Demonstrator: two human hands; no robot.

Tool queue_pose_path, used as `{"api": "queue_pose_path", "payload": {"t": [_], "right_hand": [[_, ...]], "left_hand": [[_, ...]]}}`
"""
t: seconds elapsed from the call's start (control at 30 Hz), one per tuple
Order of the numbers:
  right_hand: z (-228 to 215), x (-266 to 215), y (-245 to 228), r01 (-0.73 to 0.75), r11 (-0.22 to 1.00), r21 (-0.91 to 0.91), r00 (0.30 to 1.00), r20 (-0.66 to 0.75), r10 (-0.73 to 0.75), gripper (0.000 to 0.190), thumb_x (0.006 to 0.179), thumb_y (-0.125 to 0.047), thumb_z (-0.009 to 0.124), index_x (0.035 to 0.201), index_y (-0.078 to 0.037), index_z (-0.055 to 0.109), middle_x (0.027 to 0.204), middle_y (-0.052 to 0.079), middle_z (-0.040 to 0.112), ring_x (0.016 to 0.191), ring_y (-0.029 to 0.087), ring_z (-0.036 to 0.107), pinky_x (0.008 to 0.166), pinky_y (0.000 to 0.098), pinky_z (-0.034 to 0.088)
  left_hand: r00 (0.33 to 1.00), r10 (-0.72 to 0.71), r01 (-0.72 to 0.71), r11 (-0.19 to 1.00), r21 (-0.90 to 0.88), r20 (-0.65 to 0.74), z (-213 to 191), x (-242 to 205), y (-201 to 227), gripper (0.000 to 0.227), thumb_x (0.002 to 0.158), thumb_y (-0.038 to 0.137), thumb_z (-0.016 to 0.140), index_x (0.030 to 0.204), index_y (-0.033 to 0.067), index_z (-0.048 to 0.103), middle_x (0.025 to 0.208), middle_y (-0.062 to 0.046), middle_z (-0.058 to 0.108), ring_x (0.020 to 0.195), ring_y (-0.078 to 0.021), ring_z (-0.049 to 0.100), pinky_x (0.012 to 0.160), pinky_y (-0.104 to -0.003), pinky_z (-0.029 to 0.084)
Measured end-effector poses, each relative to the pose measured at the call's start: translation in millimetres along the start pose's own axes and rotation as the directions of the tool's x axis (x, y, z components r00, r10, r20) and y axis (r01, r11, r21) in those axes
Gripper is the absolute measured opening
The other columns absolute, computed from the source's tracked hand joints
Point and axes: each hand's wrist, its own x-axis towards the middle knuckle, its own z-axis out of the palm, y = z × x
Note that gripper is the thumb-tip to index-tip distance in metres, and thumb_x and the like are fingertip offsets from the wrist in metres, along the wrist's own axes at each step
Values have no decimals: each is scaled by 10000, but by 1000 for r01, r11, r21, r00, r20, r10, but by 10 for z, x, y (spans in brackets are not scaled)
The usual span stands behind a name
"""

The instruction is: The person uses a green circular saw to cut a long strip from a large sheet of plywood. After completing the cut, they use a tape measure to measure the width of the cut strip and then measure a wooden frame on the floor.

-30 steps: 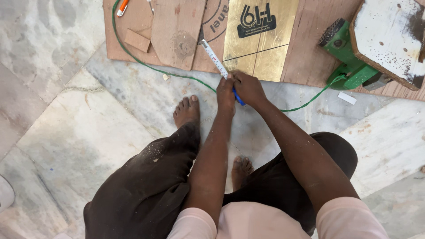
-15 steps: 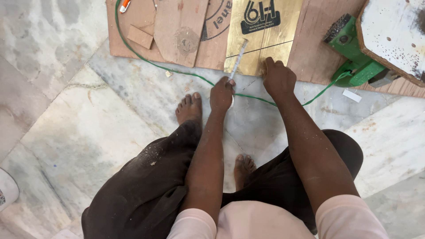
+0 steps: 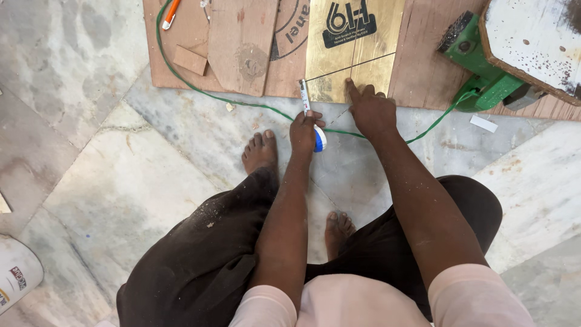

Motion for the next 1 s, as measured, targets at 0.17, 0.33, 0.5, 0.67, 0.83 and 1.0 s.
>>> {"api": "queue_pose_path", "payload": {"t": [0.17,0.33,0.5,0.67,0.83,1.0], "right_hand": [[140,51,-8,22,994,-107,994,-102,-33,670,954,-390,672,1567,-236,449,1069,134,634,860,304,689,641,467,536],[135,67,16,5,991,-135,992,-126,-22,573,971,-416,632,1508,-252,513,1029,131,644,852,308,692,652,477,534],[47,38,-18,13,989,-144,972,-229,-46,486,968,-343,650,1439,-236,596,1035,116,627,840,309,688,640,486,527],[-147,-25,-68,82,994,-73,948,-303,-100,509,834,-317,711,1313,-150,674,1106,122,597,925,320,649,705,502,516],[-312,-140,-69,234,966,-106,867,-428,-257,337,788,-260,707,1082,-97,714,1165,87,598,1108,296,576,932,493,493],[-405,-179,18,323,945,49,823,-508,-255,247,836,-166,707,1074,-103,717,1274,83,617,1228,294,561,981,487,473]], "left_hand": [[998,57,-52,988,145,-33,25,-14,-246,333,1049,261,505,993,24,733,761,-92,732,691,-167,637,693,-312,504],[1000,23,-21,994,109,-17,-62,22,-302,329,1049,257,513,1011,10,726,765,-106,738,676,-169,663,671,-306,526],[999,7,-12,987,-161,-33,-65,91,-446,323,1058,237,524,1038,-38,693,775,-145,727,634,-187,658,618,-321,543],[998,30,-41,975,-219,-56,-53,105,-402,316,1066,232,504,1058,-24,689,892,-160,748,741,-186,684,697,-318,565],[998,65,-56,958,-282,20,121,45,-217,315,1073,246,493,1048,-6,679,982,-144,763,814,-188,698,746,-312,569],[973,-25,109,925,-363,230,406,28,87,308,1031,331,520,1082,58,654,1016,-17,728,768,-166,659,658,-313,542]]}}
